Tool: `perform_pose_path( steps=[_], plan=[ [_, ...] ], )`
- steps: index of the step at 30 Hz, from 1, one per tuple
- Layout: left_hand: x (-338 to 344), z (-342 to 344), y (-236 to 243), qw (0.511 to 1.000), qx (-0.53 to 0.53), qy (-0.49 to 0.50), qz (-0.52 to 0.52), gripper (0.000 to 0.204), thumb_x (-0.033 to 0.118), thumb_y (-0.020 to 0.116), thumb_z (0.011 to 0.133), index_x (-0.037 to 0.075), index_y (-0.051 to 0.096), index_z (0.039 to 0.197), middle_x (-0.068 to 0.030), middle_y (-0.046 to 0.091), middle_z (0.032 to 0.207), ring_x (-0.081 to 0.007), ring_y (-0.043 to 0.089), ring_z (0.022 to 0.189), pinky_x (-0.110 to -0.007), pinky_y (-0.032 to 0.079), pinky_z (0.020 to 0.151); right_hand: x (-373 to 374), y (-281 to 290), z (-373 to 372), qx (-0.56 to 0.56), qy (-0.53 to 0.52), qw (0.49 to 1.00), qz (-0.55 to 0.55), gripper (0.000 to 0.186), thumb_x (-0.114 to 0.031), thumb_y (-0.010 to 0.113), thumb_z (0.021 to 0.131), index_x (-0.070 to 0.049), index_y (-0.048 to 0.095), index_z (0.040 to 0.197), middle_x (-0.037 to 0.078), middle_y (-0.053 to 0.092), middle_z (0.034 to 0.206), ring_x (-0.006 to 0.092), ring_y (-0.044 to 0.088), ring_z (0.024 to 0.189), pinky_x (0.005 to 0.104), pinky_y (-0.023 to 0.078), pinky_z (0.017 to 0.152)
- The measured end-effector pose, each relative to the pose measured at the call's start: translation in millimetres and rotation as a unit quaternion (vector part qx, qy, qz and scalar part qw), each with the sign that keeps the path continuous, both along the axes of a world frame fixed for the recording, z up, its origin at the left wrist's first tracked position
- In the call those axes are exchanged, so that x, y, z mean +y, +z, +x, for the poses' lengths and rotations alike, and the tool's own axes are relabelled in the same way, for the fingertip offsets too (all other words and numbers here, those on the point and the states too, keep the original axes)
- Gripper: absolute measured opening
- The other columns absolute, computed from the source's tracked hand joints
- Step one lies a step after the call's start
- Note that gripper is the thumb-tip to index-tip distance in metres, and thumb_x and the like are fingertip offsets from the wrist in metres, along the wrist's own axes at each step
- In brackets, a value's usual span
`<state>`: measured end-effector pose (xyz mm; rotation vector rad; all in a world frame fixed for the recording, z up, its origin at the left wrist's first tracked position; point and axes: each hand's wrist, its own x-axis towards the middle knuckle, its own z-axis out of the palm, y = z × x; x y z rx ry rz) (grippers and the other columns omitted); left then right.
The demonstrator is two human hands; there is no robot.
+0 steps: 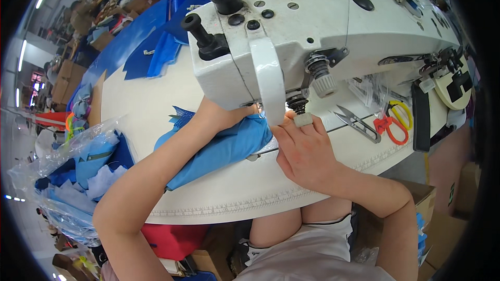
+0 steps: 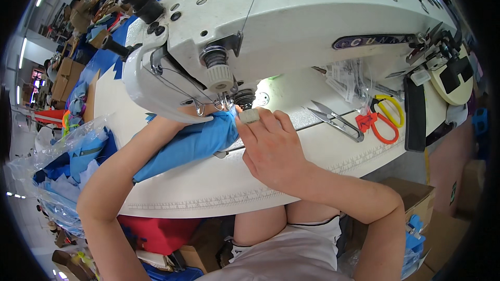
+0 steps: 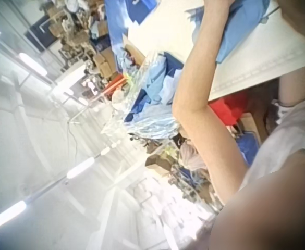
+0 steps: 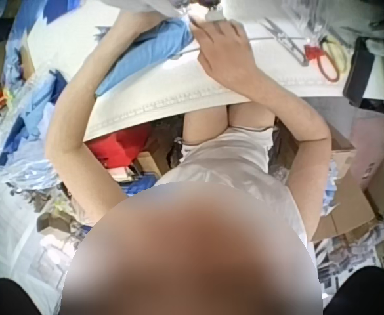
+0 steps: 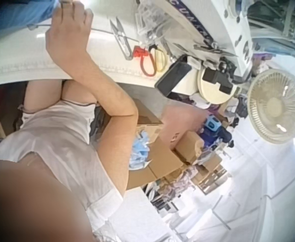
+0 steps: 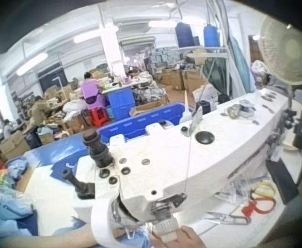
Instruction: The person is sewing pieces of fabric using an industrial sewing machine to construct a small bag.
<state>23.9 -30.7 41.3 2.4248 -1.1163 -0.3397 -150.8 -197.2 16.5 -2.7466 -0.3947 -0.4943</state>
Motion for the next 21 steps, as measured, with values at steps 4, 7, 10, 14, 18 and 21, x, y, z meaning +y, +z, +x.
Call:
perform_pose_path(
  steps=[4,7,10,14,18,21],
  plan=[
    [5.3,9.7,-22.1,1.000,-0.015,-0.008,-0.009,0.035,0.031,0.082,0.080,0.012,0.075,0.108,-0.0100,0.075,0.102,-0.0276,0.069,0.098,-0.039,0.053,0.087,1.1,1.2,1.2,0.006,0.002,1.000,0.006,0.057,-0.014,0.067,0.077,0.003,0.059,0.130,0.013,0.062,0.105,0.0331,0.053,0.117,0.0447,0.040,0.100],
    [4.9,10.3,-19.7,1.000,-0.013,-0.012,-0.010,0.035,0.033,0.082,0.080,0.013,0.076,0.109,-0.0095,0.075,0.104,-0.0279,0.069,0.100,-0.040,0.053,0.089,0.6,1.1,0.7,0.011,0.001,1.000,0.000,0.057,-0.014,0.066,0.077,0.003,0.058,0.131,0.014,0.062,0.105,0.0333,0.053,0.117,0.0449,0.040,0.100],
    [-2.0,7.6,-5.9,0.999,-0.032,-0.026,0.026,0.035,0.034,0.081,0.081,0.015,0.076,0.110,-0.0083,0.075,0.105,-0.0278,0.068,0.102,-0.040,0.052,0.090,-1.1,0.0,-0.5,0.015,-0.002,1.000,-0.004,0.057,-0.014,0.065,0.078,0.004,0.058,0.132,0.014,0.062,0.105,0.0336,0.053,0.118,0.0454,0.040,0.101],
    [7.3,14.2,-16.9,0.998,-0.035,-0.055,0.004,0.034,0.034,0.080,0.082,0.016,0.076,0.111,-0.0077,0.075,0.106,-0.0275,0.068,0.104,-0.039,0.051,0.092,0.0,-1.9,-1.2,0.006,0.012,1.000,-0.005,0.057,-0.014,0.064,0.079,0.004,0.057,0.133,0.015,0.062,0.108,0.0342,0.052,0.120,0.0464,0.039,0.103],
    [1.6,5.5,8.6,0.995,-0.046,-0.073,0.053,0.035,0.035,0.080,0.083,0.016,0.076,0.112,-0.0073,0.074,0.109,-0.0272,0.067,0.106,-0.039,0.051,0.094,-1.1,-1.7,-2.0,0.012,0.005,1.000,-0.007,0.057,-0.014,0.064,0.080,0.004,0.057,0.133,0.015,0.061,0.110,0.0343,0.052,0.120,0.0464,0.039,0.103],
    [1.1,14.1,-14.8,0.997,-0.033,-0.055,0.039,0.036,0.035,0.080,0.082,0.015,0.075,0.112,-0.0073,0.074,0.110,-0.0272,0.067,0.106,-0.039,0.051,0.094,-0.6,-0.4,-1.4,0.008,0.009,1.000,-0.010,0.056,-0.014,0.064,0.080,0.004,0.057,0.132,0.016,0.061,0.111,0.0344,0.051,0.120,0.0463,0.039,0.103]
  ],
)
